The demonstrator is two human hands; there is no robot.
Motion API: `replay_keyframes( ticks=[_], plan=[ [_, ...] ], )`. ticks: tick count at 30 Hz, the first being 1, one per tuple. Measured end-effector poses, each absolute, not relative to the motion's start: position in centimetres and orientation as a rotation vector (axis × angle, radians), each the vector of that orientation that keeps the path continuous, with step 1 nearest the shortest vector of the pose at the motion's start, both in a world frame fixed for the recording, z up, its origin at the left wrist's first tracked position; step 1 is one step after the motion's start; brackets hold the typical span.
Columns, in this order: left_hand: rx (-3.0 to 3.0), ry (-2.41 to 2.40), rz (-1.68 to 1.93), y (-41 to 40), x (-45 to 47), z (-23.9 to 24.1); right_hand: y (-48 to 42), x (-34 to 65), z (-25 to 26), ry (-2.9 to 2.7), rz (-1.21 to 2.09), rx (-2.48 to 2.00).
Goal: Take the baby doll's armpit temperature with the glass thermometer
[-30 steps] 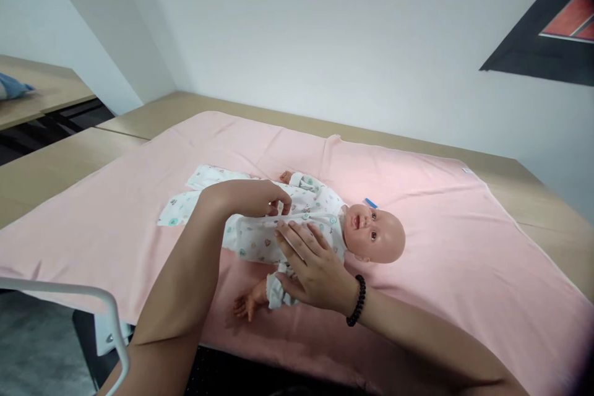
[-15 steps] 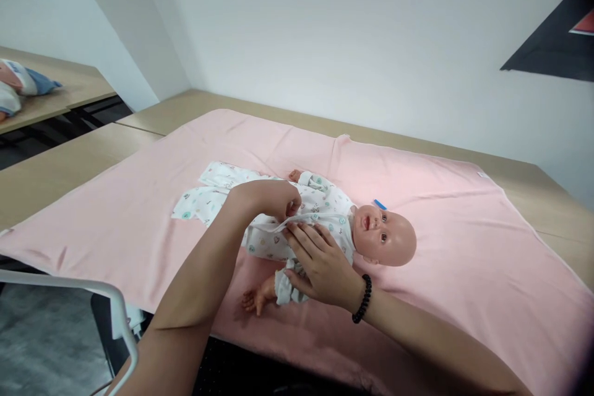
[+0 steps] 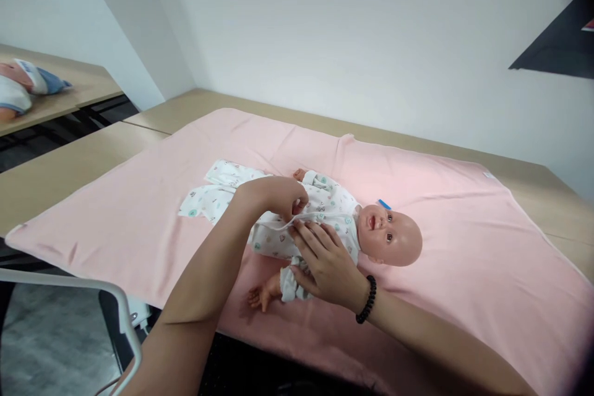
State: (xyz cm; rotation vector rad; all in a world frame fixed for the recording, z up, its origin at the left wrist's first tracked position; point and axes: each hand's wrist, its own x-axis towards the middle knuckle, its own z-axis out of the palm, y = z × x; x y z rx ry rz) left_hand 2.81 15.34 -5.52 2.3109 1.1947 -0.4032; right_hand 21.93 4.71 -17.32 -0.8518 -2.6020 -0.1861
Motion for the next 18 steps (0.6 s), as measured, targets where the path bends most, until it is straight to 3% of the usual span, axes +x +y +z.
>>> replay_keyframes(
  ticks=[18],
  plan=[
    [2.223,1.030,-0.418,15.7,1.2,-4.5,4.5,21.6,-17.3,-2.606,-0.198,-0.924]
  ],
)
